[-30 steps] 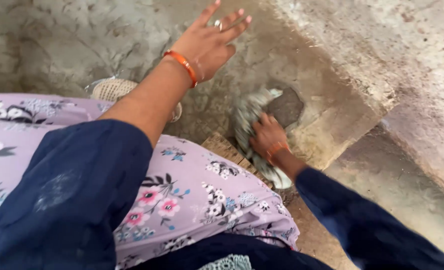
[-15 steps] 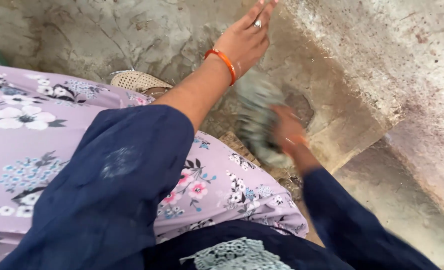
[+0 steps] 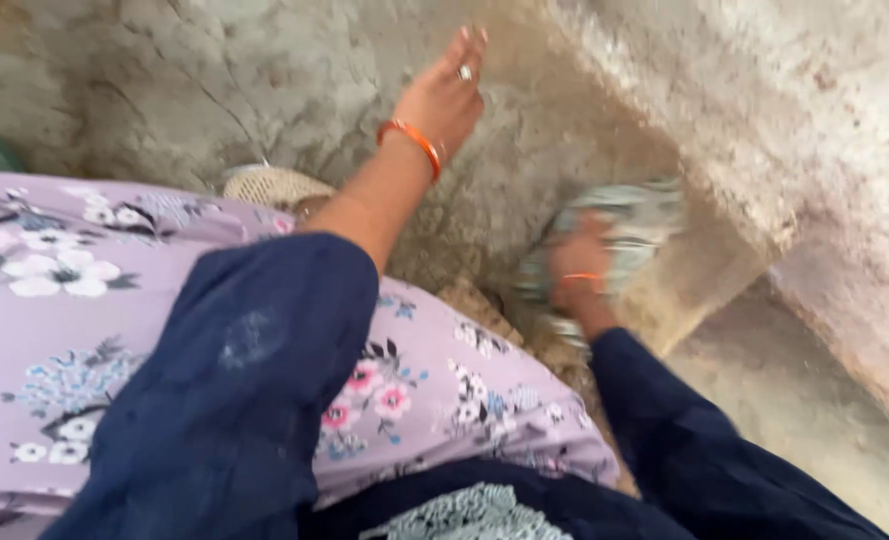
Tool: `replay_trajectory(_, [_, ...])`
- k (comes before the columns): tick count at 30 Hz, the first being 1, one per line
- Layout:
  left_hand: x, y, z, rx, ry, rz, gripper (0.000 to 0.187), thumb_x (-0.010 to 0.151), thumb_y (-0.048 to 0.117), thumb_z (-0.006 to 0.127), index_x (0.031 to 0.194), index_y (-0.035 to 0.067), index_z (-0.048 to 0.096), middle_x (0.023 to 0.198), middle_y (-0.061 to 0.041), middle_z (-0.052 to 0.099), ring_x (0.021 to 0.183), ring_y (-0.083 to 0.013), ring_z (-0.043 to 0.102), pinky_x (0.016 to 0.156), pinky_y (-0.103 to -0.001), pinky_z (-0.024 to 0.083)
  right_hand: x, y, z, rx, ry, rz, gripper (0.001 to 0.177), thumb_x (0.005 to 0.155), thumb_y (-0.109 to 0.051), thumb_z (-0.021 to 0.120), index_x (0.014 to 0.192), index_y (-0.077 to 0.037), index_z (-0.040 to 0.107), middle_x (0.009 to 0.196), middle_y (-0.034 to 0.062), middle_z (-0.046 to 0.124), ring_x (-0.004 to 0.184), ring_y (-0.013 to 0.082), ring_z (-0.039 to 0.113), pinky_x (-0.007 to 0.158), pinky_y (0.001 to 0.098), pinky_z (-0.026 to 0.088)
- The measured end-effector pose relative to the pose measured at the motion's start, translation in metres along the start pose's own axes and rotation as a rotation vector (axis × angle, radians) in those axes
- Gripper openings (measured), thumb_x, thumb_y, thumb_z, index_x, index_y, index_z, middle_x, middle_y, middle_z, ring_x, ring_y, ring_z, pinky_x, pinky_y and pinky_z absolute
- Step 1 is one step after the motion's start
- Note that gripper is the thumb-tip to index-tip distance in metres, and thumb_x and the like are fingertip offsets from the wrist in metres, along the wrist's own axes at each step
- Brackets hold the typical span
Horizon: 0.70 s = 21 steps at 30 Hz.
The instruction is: Cleaning a floor with a cloth and bucket of water.
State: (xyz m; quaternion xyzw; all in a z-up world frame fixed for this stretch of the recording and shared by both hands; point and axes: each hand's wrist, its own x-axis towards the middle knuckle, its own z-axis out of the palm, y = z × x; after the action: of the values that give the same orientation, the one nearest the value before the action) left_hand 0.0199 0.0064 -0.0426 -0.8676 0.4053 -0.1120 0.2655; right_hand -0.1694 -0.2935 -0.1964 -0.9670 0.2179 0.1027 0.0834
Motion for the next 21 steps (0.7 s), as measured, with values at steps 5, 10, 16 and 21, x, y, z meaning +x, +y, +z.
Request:
replay_trajectory(5, [-0.002,0.005,-0.02,-0.129,-0.077,0.037,0.039,0.096,0.033,0.055,0.129,0.017,0.066,0.155,-0.01,0.049,0.154,-0.0358,0.018,0.12,-0.058,-0.001,-0.019,-0.169,-0.019,-0.02,-0.174,-0.515,0.051,0.087,-0.02,0.06,0.137,-0.01,0.056,0.14,0.0218,0.058,0.112,0.0383,0.066,0.086,0.0501,0.055])
replay_trajectory(10, [-0.002,-0.004,-0.022,-0.202,-0.021,-0.006,0.044,0.096,0.034,0.054,0.137,0.019,0.061,0.157,-0.01,0.046,0.155,-0.0372,0.014,0.119,-0.059,-0.005,0.027,-0.145,-0.019,-0.152,-0.218,-0.649,0.031,0.092,-0.019,0.054,0.12,-0.015,0.065,0.112,0.0184,0.071,0.106,0.038,0.068,0.089,0.05,0.054])
replay_trajectory(16, [-0.015,-0.019,0.003,-0.245,0.091,-0.192,0.055,0.096,0.026,0.053,0.15,0.023,0.051,0.162,-0.015,0.04,0.157,-0.0363,0.007,0.12,-0.058,-0.009,0.051,0.044,-0.129,-0.109,0.027,0.171,0.046,0.097,-0.031,0.057,0.139,-0.012,0.056,0.124,0.0234,0.067,0.111,0.0451,0.065,0.09,0.0555,0.052])
replay_trajectory(21, [-0.03,-0.026,0.061,-0.345,-0.169,-0.304,0.06,0.094,0.022,0.053,0.153,0.026,0.043,0.164,-0.017,0.033,0.156,-0.0366,0.004,0.118,-0.058,-0.011,0.016,0.11,-0.144,-0.031,0.278,0.578,0.053,0.098,-0.031,0.063,0.146,-0.012,0.053,0.144,0.0203,0.057,0.12,0.0444,0.062,0.091,0.0554,0.053])
